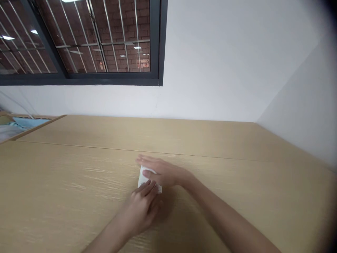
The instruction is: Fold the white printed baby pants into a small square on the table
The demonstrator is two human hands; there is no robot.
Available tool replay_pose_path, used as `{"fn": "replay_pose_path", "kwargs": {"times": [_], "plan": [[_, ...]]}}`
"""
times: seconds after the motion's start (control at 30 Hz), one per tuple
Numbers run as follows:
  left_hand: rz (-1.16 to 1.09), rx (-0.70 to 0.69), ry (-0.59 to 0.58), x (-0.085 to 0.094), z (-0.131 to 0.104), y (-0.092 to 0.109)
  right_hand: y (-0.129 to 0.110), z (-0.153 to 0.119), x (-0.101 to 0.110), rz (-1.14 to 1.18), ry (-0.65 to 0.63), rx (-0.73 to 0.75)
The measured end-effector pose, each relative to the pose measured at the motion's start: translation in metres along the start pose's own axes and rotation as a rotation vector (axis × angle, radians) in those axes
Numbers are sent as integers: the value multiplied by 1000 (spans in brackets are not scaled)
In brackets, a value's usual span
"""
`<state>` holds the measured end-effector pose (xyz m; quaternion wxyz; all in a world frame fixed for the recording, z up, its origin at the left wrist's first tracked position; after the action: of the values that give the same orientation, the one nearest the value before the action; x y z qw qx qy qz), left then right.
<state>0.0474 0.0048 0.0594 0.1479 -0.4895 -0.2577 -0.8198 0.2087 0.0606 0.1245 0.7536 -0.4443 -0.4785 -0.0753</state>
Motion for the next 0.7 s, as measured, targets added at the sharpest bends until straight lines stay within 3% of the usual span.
{"fn": "replay_pose_path", "kwargs": {"times": [0.1, 0.17, 0.3, 0.47, 0.7], "plan": [[30, 37, -53, -9, -2, 6, -4, 1, -19, -48, -216, 93], [39, 59, -74, -11, -2, 7, 5, 2, -29, -124, -250, 75], [84, 0, -119, -9, -1, 4, 33, 4, -36, -285, -178, 23], [156, -6, -158, -12, -3, -1, 64, 4, -29, -334, -28, -24], [65, 5, -118, -5, -2, -3, 74, -3, -25, -200, 120, -134]]}}
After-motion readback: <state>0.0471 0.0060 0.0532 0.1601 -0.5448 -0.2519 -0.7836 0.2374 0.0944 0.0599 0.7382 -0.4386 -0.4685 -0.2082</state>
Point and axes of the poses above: each hand's wrist, its own z-axis towards the middle knuckle, its own x-axis out of the back of the hand, y = z × x, the point moved 2 cm from there along z, towards the middle knuckle, and after that the axes turned 4 degrees about -x, right-handed, at the moved point
